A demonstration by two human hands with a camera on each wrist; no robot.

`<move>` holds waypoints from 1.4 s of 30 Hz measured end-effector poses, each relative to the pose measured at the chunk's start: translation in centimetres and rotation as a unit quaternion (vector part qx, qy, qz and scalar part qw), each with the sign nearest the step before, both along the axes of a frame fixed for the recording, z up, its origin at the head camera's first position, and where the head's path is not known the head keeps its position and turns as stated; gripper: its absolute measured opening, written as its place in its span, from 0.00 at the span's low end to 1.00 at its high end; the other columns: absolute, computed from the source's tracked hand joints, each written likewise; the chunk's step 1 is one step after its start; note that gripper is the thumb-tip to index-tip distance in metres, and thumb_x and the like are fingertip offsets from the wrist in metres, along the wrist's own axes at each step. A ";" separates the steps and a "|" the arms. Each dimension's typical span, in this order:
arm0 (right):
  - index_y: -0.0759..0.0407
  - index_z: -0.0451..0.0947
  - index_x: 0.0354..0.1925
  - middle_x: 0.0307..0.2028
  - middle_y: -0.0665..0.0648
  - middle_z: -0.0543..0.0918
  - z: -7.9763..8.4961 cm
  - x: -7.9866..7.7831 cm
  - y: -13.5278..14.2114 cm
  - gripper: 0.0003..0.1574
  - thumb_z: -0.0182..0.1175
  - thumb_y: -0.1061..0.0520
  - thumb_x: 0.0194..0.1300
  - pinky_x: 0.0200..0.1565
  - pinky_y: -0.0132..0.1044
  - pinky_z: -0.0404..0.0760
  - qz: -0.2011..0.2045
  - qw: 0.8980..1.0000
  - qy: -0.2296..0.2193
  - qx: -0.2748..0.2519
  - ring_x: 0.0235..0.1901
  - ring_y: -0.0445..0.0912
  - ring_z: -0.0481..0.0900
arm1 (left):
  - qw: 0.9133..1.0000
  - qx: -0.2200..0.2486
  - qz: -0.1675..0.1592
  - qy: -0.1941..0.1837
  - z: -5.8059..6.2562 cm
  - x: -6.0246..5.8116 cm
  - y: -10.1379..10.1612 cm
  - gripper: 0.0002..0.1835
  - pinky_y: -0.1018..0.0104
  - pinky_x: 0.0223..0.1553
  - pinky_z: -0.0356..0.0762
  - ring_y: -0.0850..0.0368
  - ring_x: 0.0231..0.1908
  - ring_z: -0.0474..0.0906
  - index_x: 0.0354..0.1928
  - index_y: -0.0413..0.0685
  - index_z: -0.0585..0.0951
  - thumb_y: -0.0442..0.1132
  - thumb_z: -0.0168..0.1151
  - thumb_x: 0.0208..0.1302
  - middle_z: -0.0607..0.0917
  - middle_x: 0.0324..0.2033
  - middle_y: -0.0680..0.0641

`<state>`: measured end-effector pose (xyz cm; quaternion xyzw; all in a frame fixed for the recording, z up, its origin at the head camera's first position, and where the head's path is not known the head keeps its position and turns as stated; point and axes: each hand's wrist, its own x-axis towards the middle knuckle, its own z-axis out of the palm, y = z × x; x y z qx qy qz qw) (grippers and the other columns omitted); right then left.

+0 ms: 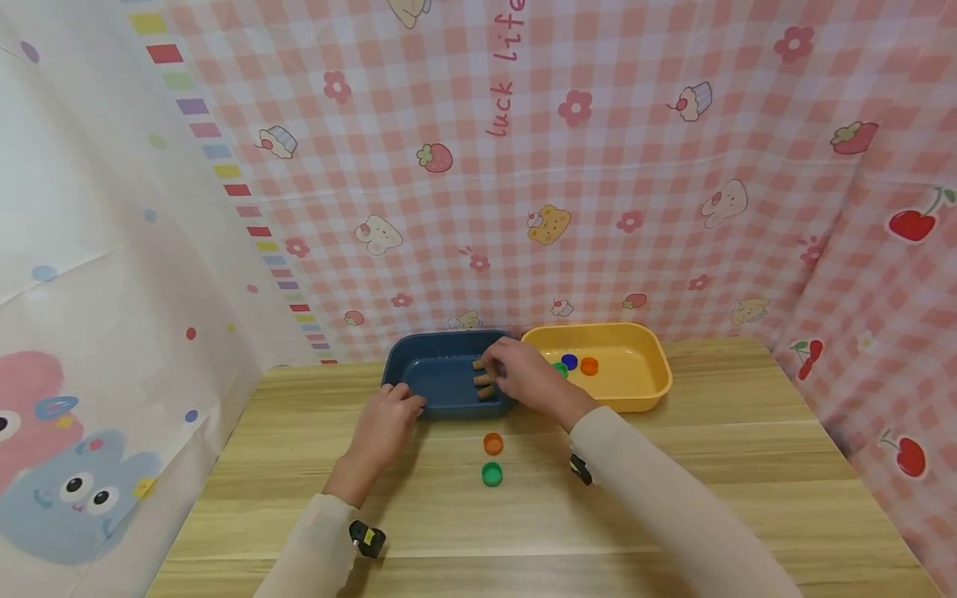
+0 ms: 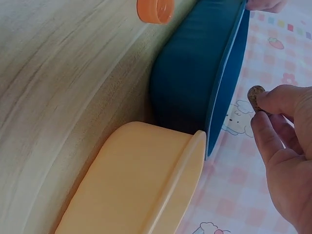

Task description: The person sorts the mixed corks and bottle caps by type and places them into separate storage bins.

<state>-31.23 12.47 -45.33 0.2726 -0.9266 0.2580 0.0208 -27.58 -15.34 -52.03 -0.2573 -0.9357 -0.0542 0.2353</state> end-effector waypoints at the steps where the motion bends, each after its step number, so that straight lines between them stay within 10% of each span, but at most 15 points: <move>1: 0.58 0.84 0.51 0.49 0.55 0.84 -0.1 -0.2 -0.1 0.17 0.70 0.65 0.64 0.54 0.43 0.85 -0.002 1.000 -0.004 0.001 0.47 0.48 0.83 | 1.000 0.000 0.000 -0.002 0.0 0.0 0.0 0.04 0.56 0.33 0.74 0.48 0.32 0.75 0.40 0.50 0.91 0.36 0.69 0.67 0.84 0.33 0.47; 42: 0.61 0.83 0.55 0.50 0.58 0.85 -2.4 -4.5 -2.4 0.17 0.68 0.62 0.68 0.58 0.45 0.82 -0.001 0.994 -0.055 0.093 0.52 0.51 0.82 | 1.000 -0.002 -0.001 0.006 0.0 0.0 -0.1 0.04 0.57 0.32 0.73 0.49 0.31 0.74 0.40 0.51 0.91 0.36 0.68 0.68 0.84 0.32 0.47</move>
